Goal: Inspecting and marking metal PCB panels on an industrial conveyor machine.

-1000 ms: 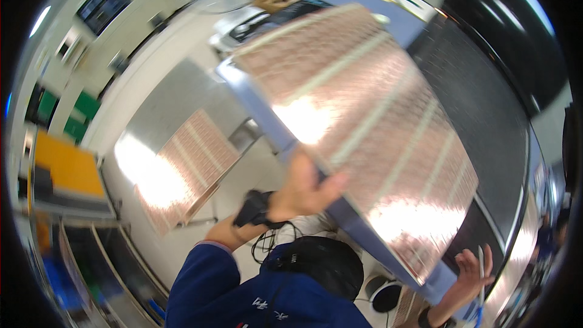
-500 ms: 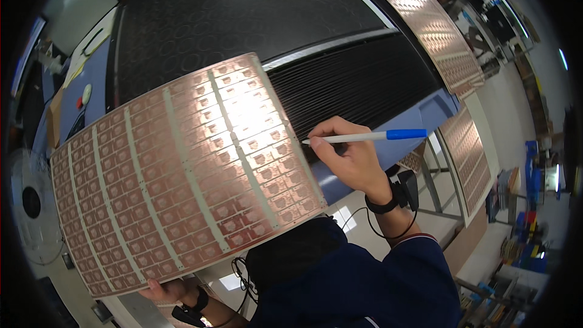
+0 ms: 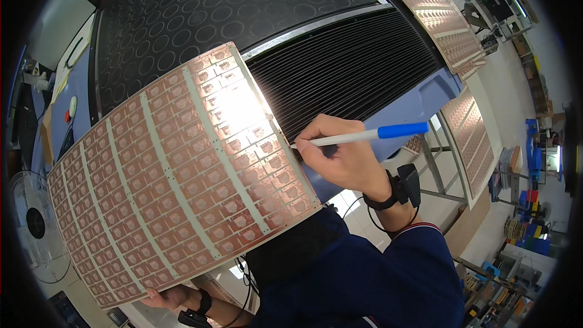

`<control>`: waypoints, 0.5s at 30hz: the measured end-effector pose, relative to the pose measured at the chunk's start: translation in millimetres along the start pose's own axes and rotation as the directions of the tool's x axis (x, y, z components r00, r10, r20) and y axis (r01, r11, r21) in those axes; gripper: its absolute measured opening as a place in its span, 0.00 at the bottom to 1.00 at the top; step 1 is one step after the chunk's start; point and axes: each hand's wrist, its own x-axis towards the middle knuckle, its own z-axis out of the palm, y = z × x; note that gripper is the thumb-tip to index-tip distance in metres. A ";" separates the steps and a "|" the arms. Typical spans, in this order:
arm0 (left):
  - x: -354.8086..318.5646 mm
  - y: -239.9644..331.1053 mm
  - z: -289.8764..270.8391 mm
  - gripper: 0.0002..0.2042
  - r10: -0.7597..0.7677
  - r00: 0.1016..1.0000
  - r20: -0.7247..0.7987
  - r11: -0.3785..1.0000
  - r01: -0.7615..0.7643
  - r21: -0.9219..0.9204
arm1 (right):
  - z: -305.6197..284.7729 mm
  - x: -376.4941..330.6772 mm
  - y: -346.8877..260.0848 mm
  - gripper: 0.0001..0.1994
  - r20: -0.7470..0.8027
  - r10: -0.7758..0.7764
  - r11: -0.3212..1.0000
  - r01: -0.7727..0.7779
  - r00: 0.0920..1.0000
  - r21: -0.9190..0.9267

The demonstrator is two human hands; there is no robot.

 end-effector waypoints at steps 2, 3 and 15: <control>-1.3 -6.6 -12.3 0.34 0.010 1.000 -0.006 1.000 -0.010 0.010 | -0.9 -0.9 0.7 0.03 0.010 -0.001 1.000 0.001 1.000 0.006; -0.8 -15.8 -26.4 0.33 0.012 1.000 -0.014 1.000 -0.012 0.006 | -0.7 -1.0 1.5 0.03 0.007 -0.023 1.000 0.023 1.000 -0.004; -0.9 -1.0 0.8 0.32 0.033 0.997 -0.063 0.999 -0.033 0.012 | 1.8 -4.7 -1.4 0.02 -0.011 0.008 1.000 -0.008 1.000 0.008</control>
